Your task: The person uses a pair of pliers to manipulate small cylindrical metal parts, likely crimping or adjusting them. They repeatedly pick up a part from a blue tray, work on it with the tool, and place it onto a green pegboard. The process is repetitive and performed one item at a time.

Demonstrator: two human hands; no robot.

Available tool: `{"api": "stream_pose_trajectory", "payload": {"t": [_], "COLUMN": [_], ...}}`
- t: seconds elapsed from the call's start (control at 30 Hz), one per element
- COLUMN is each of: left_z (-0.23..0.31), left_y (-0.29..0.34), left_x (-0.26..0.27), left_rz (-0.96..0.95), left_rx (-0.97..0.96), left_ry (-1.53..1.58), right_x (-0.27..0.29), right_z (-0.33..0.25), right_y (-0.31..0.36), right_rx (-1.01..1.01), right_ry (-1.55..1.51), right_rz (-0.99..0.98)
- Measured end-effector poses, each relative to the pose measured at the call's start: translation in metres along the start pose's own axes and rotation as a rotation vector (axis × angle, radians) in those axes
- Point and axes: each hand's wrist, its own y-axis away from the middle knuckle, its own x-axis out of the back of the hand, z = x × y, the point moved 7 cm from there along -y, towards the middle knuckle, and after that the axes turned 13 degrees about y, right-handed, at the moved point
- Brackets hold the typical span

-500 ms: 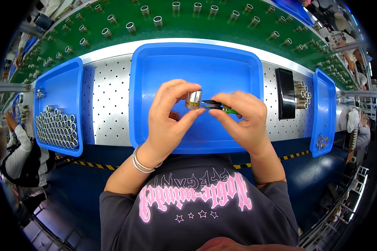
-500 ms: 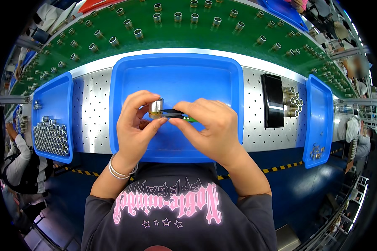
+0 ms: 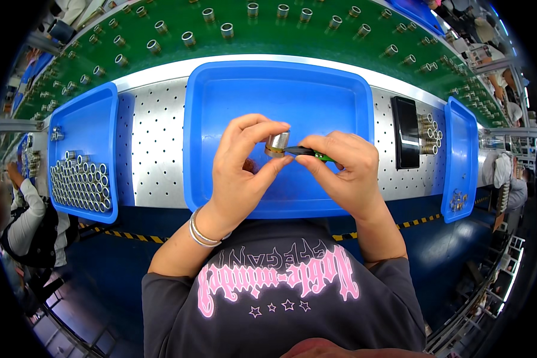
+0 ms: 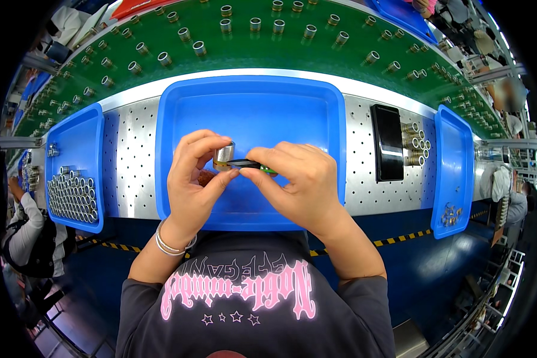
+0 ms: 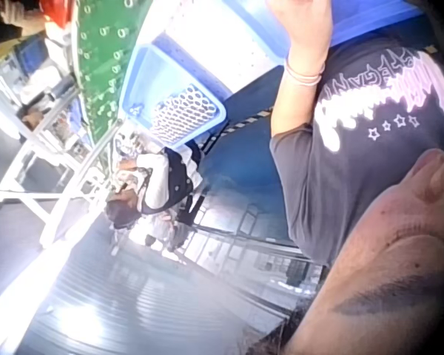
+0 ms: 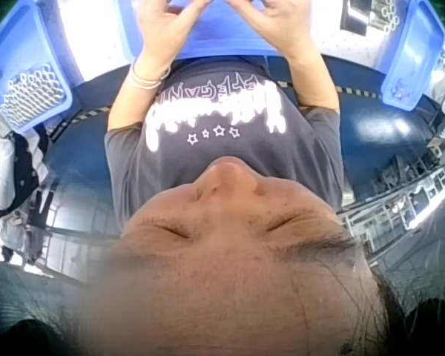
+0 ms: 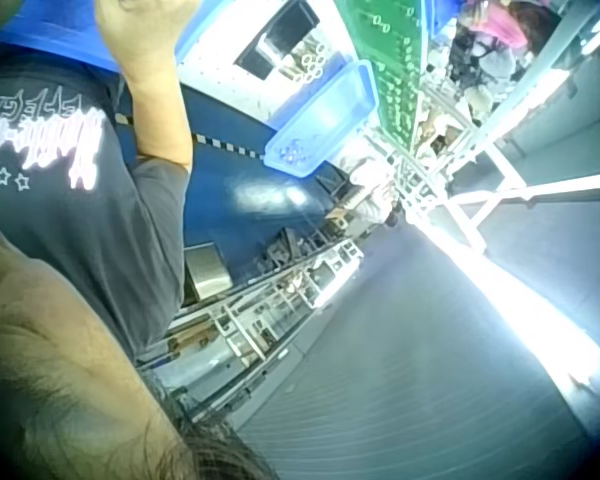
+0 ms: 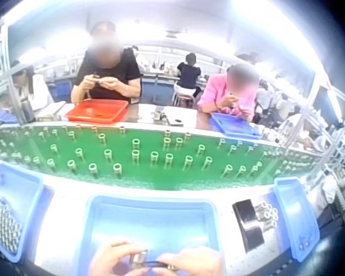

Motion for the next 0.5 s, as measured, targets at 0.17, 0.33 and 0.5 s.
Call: {"api": "stream_pose_trajectory", "payload": {"t": [0.17,0.33,0.5], "left_z": [-0.0011,-0.0014,-0.0027], "left_y": [0.0007,0.0006,0.0004], "left_x": [-0.0009,-0.0016,-0.0013], "left_rz": [-0.078,-0.078,-0.076], "left_rx": [0.017,0.022,0.029], "left_ry": [-0.023,-0.001,0.01], "right_x": [0.0007,0.0,-0.0004], "right_z": [-0.0009,0.0003,0.0009], "right_y": [-0.0008,-0.0003,-0.0009], "right_rx": [0.008,0.01,0.014], "right_ry": [0.014,-0.003,-0.011], "right_rz": [0.0,0.002,0.001]}}
